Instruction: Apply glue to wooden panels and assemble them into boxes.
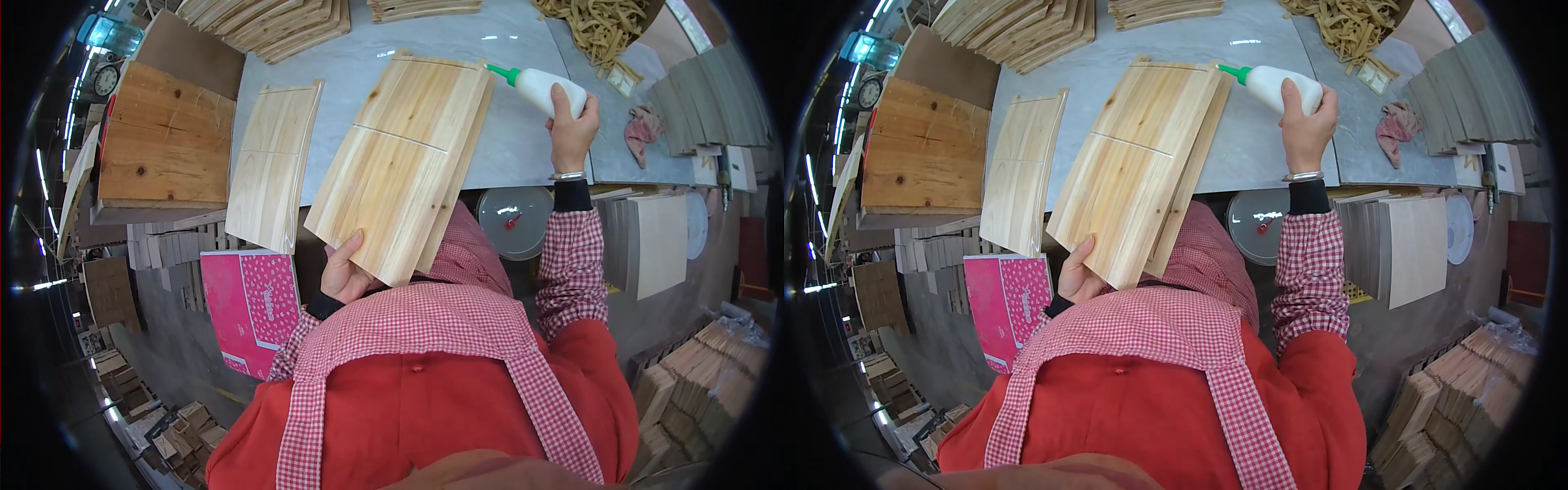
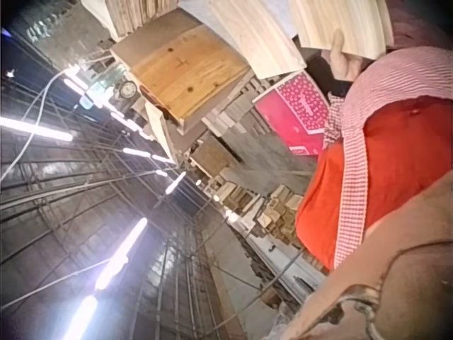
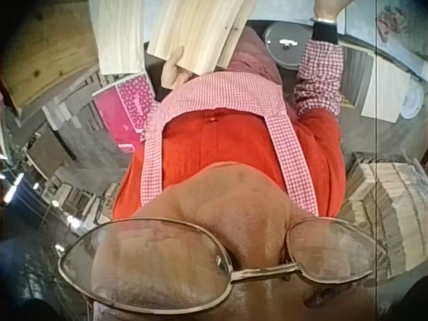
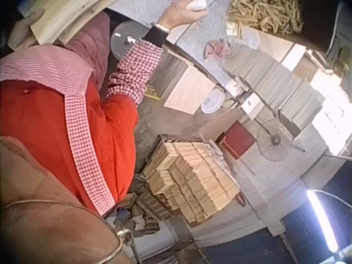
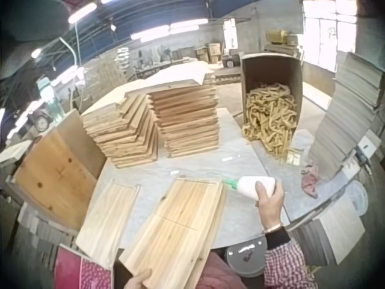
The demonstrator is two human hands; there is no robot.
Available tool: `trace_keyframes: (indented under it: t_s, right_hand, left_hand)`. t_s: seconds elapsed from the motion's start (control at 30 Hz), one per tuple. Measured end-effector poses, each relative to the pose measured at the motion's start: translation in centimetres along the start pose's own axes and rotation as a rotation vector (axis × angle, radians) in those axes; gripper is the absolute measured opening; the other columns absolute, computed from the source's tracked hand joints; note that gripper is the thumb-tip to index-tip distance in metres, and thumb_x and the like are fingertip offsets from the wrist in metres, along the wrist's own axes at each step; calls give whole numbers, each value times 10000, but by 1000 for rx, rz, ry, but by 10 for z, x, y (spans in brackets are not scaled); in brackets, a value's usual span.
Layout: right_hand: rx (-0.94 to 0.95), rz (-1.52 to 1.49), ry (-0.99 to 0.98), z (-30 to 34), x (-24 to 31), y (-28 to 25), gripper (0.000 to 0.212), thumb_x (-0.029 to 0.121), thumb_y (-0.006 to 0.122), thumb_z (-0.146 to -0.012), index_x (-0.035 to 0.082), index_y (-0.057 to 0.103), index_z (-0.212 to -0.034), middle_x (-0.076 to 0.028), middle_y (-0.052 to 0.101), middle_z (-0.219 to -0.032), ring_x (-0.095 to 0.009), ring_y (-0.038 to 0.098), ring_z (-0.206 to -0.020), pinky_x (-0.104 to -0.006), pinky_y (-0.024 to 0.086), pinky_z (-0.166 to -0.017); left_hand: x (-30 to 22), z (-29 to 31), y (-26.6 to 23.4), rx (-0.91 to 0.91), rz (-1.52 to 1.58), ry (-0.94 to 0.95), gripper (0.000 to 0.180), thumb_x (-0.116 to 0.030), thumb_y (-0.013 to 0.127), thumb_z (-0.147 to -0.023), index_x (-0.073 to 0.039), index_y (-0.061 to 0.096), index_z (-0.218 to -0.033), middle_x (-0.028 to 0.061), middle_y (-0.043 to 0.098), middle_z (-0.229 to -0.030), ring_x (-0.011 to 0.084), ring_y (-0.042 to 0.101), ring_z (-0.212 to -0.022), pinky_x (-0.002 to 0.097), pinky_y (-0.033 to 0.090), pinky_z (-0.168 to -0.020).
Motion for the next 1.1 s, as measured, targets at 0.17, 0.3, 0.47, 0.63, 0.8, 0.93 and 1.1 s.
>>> trace_keyframes:
  t_s: [0.17,0.3,0.47,0.63,0.8,0.93,1.1]
  right_hand:
    - [85,30,11,7,12,-5,359,266,718,-839,6,547,-1018,-36,593,-807,-59,518,-564,-197,393,-411]
    - [177,-35,19,31,29,-4,363,242,725,-824,-12,544,-1009,-47,588,-782,-72,515,-550,-218,400,-414]
    - [292,14,50,81,48,-4,358,245,719,-831,-3,544,-1021,-35,589,-784,-56,497,-541,-202,386,-419]
    - [409,12,62,123,69,-4,363,247,711,-841,4,535,-1046,-27,586,-787,-46,500,-567,-194,391,-438]
    - [543,65,-30,158,83,-5,368,270,691,-850,18,538,-1071,-23,576,-851,-57,518,-648,-181,395,-473]
    - [570,62,-48,167,87,-3,373,281,679,-856,22,536,-1083,-28,567,-895,-68,522,-707,-183,405,-515]
    - [465,125,-135,159,82,-3,374,274,675,-859,22,529,-1093,-26,559,-897,-72,526,-732,-191,419,-536]
  left_hand:
    - [2,1,-2,-10,35,-12,625,-68,612,-887,-42,261,-1403,181,463,-1322,340,486,-1230,543,449,-991]
    - [-7,-9,1,29,42,-7,609,-63,604,-890,-26,272,-1400,181,452,-1343,340,477,-1239,529,423,-1023]
    - [-16,-18,21,124,72,3,572,-79,589,-904,-17,297,-1392,179,446,-1363,325,455,-1265,501,393,-1061]
    - [-26,-34,36,192,35,10,542,-102,576,-918,-21,317,-1387,174,456,-1361,315,443,-1280,491,383,-1074]
    - [-29,-55,50,302,70,-18,511,-109,561,-931,-16,329,-1377,169,458,-1364,312,456,-1270,492,382,-1077]
    - [-30,-58,50,331,52,19,503,-120,551,-939,-11,326,-1376,174,454,-1368,312,456,-1271,496,374,-1081]
    - [-26,-57,55,321,15,44,503,-139,546,-945,-2,325,-1375,184,442,-1380,319,438,-1287,507,351,-1089]
Point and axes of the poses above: each hand's wrist, its own z-axis away from the middle knuckle, its own y-axis out of the palm, x = y × z, the point moved 7 cm from there along -z, towards the middle knuckle
